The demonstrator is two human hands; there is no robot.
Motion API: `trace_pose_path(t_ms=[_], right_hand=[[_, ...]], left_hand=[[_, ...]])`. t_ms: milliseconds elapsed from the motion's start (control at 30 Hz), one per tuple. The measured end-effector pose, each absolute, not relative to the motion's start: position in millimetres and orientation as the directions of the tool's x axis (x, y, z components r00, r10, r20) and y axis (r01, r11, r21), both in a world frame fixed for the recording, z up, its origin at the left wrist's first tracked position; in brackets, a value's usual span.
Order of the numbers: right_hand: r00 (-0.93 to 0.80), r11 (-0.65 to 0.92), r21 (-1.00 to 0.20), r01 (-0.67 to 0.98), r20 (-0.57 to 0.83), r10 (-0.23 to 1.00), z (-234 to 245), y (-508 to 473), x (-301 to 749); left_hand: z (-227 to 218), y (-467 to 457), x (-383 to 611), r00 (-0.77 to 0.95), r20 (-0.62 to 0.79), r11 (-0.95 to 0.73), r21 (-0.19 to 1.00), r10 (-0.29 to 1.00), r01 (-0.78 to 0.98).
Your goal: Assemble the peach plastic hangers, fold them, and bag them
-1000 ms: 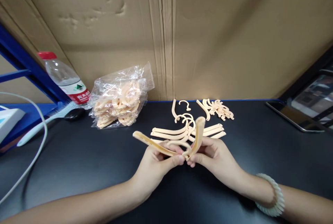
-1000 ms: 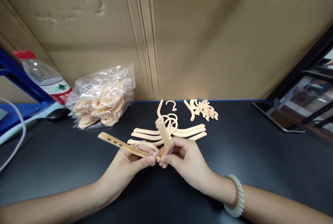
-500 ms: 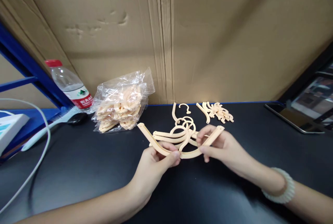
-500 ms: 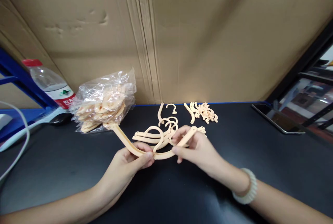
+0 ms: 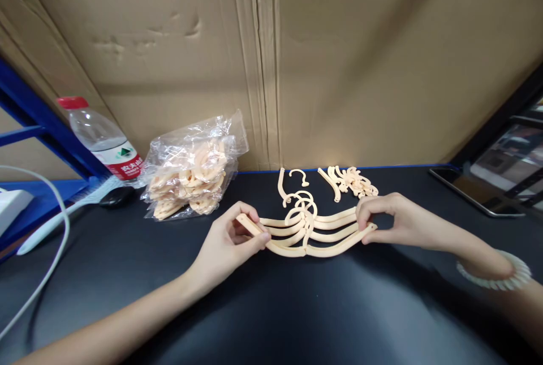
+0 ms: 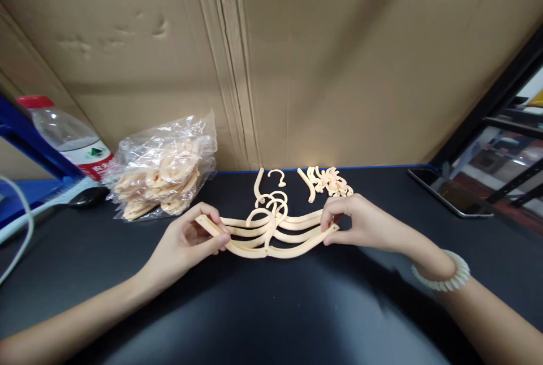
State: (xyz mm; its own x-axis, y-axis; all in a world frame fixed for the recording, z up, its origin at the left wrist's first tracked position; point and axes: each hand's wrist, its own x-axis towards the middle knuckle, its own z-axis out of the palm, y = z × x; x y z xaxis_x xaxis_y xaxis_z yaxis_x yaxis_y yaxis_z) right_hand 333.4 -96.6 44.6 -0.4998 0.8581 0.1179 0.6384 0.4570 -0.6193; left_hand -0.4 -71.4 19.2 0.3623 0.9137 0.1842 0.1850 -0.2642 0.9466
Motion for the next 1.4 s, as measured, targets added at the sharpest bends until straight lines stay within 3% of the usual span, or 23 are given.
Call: trace_pose_path(t_ms=[33, 100, 200, 333, 567, 967, 1200, 1400], right_hand=[[-0.515, 0.461, -0.611, 0.643, 0.101, 0.851, 43, -96, 334], [-0.534, 0.477, -0.585, 0.656, 0.087, 0.841, 40, -94, 334], [-0.554, 0.496, -0.55, 0.671, 0.072, 0.829, 38, -94, 334], [-0.549, 0.477, -0.544, 0.69, 0.036, 0.835, 35, -94, 335], [-0.515, 0.452, -0.492, 0.744, 0.01, 0.857, 32, -95, 334], [-0.482, 0.493, -0.416, 0.765, 0.139, 0.865, 22, -86, 337], [-0.463, 0.5, -0.396, 0.77, 0.191, 0.865, 29, -89, 333], [-0.408, 0.551, -0.374, 0.746, 0.398, 0.822, 36, -91, 329]], left_hand=[[20, -69, -3, 0.418, 0.266, -0.402, 0.872, 0.869, 0.28], [20, -67, -7, 0.569, 0.417, -0.682, 0.61, 0.709, 0.402], [17, -67, -10, 0.728, 0.5, -0.883, 0.247, 0.469, 0.4], [15, -70, -8, 0.772, 0.517, -0.92, 0.084, 0.369, 0.383], [16, -76, -5, 0.852, 0.416, -0.944, 0.048, 0.317, 0.328], [3, -61, -9, 0.766, 0.511, -0.902, 0.041, 0.389, 0.43], [3, -62, -7, 0.67, 0.601, -0.887, 0.161, 0.436, 0.434], [7, -62, -14, 0.565, 0.625, -0.84, 0.348, 0.539, 0.416]])
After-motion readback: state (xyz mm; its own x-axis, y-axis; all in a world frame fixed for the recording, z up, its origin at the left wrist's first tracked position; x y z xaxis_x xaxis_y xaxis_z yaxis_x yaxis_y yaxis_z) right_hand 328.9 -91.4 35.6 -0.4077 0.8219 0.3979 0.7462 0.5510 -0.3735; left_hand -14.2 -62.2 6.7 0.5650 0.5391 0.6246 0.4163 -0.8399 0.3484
